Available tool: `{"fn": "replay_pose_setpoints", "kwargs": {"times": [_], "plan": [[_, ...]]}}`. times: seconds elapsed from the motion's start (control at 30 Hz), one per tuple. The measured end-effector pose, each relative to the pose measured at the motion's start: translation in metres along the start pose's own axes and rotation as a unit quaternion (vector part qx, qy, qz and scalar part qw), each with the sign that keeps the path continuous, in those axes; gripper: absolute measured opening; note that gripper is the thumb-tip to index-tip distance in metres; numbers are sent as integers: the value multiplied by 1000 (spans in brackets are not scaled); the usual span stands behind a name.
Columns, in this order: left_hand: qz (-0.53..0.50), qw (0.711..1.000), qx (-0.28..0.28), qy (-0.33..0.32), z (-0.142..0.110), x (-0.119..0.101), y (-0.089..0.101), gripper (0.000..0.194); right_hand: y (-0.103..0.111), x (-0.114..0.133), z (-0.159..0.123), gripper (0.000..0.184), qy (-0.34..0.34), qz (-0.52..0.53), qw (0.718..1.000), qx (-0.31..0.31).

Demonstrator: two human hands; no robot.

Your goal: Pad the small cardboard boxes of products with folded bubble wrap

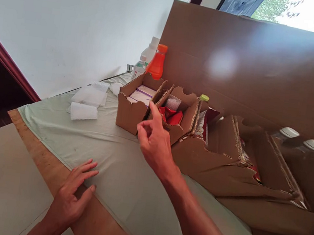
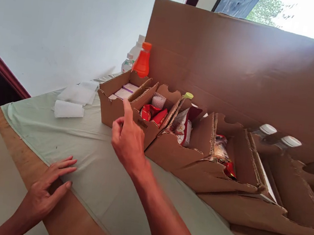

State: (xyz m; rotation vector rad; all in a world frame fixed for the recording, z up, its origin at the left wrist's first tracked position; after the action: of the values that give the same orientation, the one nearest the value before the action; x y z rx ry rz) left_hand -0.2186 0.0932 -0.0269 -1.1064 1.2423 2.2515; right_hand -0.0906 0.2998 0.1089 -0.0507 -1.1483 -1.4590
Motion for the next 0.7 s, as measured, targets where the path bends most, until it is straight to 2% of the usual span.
{"fn": "replay_pose_setpoints", "kwargs": {"times": [0.07, 0.13, 0.2, 0.3, 0.4, 0.47, 0.53, 0.6, 0.7], "plan": [[2, 999, -26, -27, -5, -3, 5, 30, -6, 1, 34, 67, -18, -60, 998, 22], [-12, 997, -58, -59, -7, -9, 11, 31, -12, -8, 55, 49, -54, -100, 992, 53], [-33, 993, -86, -71, -8, -10, 16, 31, -18, -13, 62, 26, -72, -111, 988, 80], [-53, 994, -89, -20, -9, 3, 15, 32, -27, -7, 58, 18, -63, -111, 987, 94], [-116, 985, -103, 71, -14, 26, 14, 39, -38, 17, 35, 15, -46, -112, 986, 117], [-190, 966, -127, 118, -17, 40, 15, 47, -43, 41, 8, 15, -18, -96, 984, 147], [-269, 938, -154, 157, -18, 50, 18, 53, -37, 61, -25, 15, 9, -57, 983, 173], [-330, 910, -163, 192, -17, 58, 19, 56, -15, 69, -59, 17, 9, -7, 984, 176], [-374, 888, -151, 221, -14, 61, 21, 62, 45, 54, -99, 18, -29, 32, 990, 132]]}}
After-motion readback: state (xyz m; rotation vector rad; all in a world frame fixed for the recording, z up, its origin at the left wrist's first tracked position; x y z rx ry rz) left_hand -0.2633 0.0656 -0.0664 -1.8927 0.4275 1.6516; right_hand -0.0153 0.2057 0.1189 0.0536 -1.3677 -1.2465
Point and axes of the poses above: each hand's wrist, its own z-axis towards the middle knuckle, its own y-axis out of the back of the hand, x = y × z, the point moved 9 cm from there along z, towards the middle knuckle, and after that the axes turned 8 degrees about y, right-handed, at the moved point
